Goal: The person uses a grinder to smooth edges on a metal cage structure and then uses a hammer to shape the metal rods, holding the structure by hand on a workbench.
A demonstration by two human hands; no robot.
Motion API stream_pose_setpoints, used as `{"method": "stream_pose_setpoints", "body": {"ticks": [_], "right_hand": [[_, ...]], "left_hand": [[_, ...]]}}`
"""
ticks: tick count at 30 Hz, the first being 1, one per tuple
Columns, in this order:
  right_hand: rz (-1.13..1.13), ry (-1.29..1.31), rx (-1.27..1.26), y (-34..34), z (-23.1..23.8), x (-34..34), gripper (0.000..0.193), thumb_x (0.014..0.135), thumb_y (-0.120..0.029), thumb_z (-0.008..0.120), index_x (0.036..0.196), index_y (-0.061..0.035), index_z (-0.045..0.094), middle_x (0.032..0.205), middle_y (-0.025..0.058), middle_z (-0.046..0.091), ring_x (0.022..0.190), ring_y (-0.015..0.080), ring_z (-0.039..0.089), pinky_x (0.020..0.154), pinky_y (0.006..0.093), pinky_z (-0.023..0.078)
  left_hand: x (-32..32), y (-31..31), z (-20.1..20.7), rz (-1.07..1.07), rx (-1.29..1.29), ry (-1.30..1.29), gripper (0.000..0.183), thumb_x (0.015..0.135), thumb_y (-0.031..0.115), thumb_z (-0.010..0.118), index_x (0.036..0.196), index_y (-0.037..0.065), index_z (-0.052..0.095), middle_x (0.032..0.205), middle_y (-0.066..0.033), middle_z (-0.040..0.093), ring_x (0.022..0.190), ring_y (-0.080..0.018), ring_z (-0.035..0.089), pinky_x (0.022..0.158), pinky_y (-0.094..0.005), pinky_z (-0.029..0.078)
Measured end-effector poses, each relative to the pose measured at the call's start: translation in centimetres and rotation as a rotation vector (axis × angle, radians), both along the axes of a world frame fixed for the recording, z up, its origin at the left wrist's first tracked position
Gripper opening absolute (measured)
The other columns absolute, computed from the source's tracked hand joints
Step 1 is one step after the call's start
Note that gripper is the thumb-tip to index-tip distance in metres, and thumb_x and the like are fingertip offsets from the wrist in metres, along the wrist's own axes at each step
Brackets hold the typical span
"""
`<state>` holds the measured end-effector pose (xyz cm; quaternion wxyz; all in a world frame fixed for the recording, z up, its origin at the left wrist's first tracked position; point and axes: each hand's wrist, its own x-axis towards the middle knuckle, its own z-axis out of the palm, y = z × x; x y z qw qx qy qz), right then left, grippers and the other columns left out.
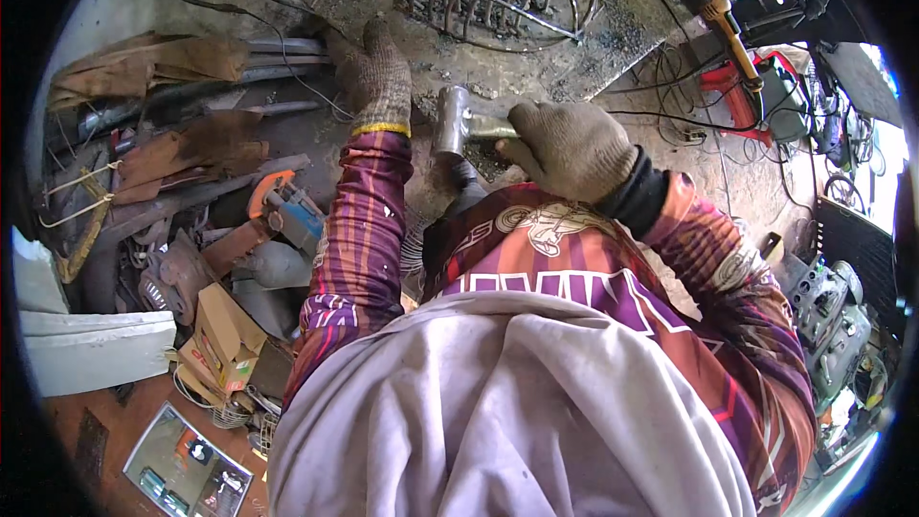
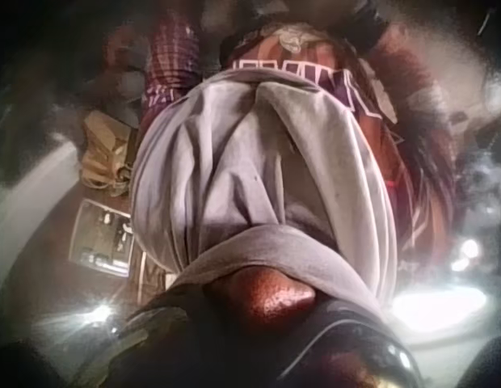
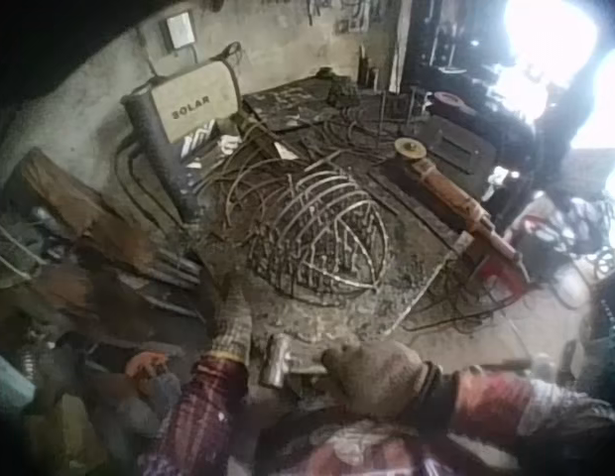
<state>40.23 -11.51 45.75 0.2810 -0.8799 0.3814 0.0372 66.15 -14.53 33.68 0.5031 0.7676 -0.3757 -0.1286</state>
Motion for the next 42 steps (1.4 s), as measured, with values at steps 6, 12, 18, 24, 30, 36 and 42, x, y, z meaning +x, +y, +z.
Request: {"method": "stream_pose_setpoints", "body": {"ticks": [6, 12, 18, 24, 30, 36, 42], "right_hand": [[0.004, -0.023, -0.018, 0.3, 0.6, -0.5, 0.043, 0.101, -0.046, 0.059, 0.103, -0.0040, 0.067, 0.082, 0.0215, 0.072, 0.078, 0.0416, 0.073, 0.070, 0.0530, 0.058], [0.041, -0.017, -0.003, -1.5, 1.4, 1.6, 0.043, 0.101, -0.046, 0.058, 0.099, -0.0038, 0.066, 0.077, 0.0199, 0.070, 0.071, 0.0437, 0.070, 0.065, 0.0541, 0.056], [0.028, -0.068, -0.209, -3.4, -2.1, 0.9, 0.045, 0.100, -0.048, 0.061, 0.099, -0.0029, 0.066, 0.076, 0.0200, 0.069, 0.072, 0.0441, 0.070, 0.066, 0.0534, 0.056], [0.132, -0.022, -0.091, -1.7, -0.3, 1.2, 0.043, 0.099, -0.048, 0.062, 0.100, -0.0057, 0.065, 0.075, 0.0195, 0.068, 0.073, 0.0424, 0.071, 0.063, 0.0519, 0.056], [0.037, 0.011, -0.036, -2.7, -1.4, 0.7, 0.042, 0.100, -0.046, 0.060, 0.099, -0.0038, 0.065, 0.077, 0.0213, 0.069, 0.073, 0.0427, 0.071, 0.064, 0.0513, 0.056], [-0.051, -0.036, -0.003, 1.5, -1.1, -2.4, 0.044, 0.100, -0.048, 0.060, 0.102, -0.0046, 0.066, 0.080, 0.0210, 0.071, 0.079, 0.0421, 0.072, 0.071, 0.0522, 0.057], [-0.379, -0.205, -0.005, 3.9, -2.4, -8.0, 0.037, 0.100, -0.042, 0.063, 0.108, -0.0053, 0.064, 0.081, 0.0216, 0.070, 0.080, 0.0435, 0.071, 0.070, 0.0523, 0.055]], "left_hand": [[1.0, -0.5, -1.7, -0.030, -0.041, -0.038, 0.077, 0.101, 0.026, 0.065, 0.160, -0.006, 0.027, 0.157, -0.0273, 0.047, 0.143, -0.0359, 0.050, 0.119, -0.0417, 0.038], [1.0, -0.1, -1.1, -0.047, 0.028, 0.100, 0.077, 0.103, 0.030, 0.062, 0.165, 0.005, 0.022, 0.158, -0.0278, 0.045, 0.141, -0.0423, 0.050, 0.117, -0.0464, 0.041], [0.9, -0.5, -1.2, -0.048, 0.030, 0.043, 0.078, 0.104, 0.029, 0.062, 0.165, 0.005, 0.020, 0.157, -0.0294, 0.046, 0.141, -0.0432, 0.051, 0.116, -0.0471, 0.042], [0.9, -0.4, -1.5, -0.044, 0.024, 0.060, 0.079, 0.101, 0.028, 0.065, 0.159, -0.008, 0.025, 0.155, -0.0274, 0.049, 0.141, -0.0334, 0.052, 0.117, -0.0389, 0.040], [-1.0, 0.1, 2.1, -0.059, -0.001, 0.229, 0.073, 0.100, 0.032, 0.064, 0.153, -0.009, 0.036, 0.153, -0.0312, 0.049, 0.141, -0.0389, 0.052, 0.118, -0.0418, 0.038], [-0.3, 0.7, 1.9, 0.028, -0.036, -0.694, 0.079, 0.088, 0.046, 0.079, 0.145, 0.002, 0.047, 0.138, -0.0245, 0.059, 0.123, -0.0465, 0.060, 0.106, -0.0540, 0.048], [-2.9, 2.3, 4.7, -0.405, -0.105, -0.860, 0.078, 0.064, 0.049, 0.093, 0.124, 0.009, 0.064, 0.133, -0.0159, 0.059, 0.118, -0.0381, 0.060, 0.098, -0.0511, 0.051]]}}
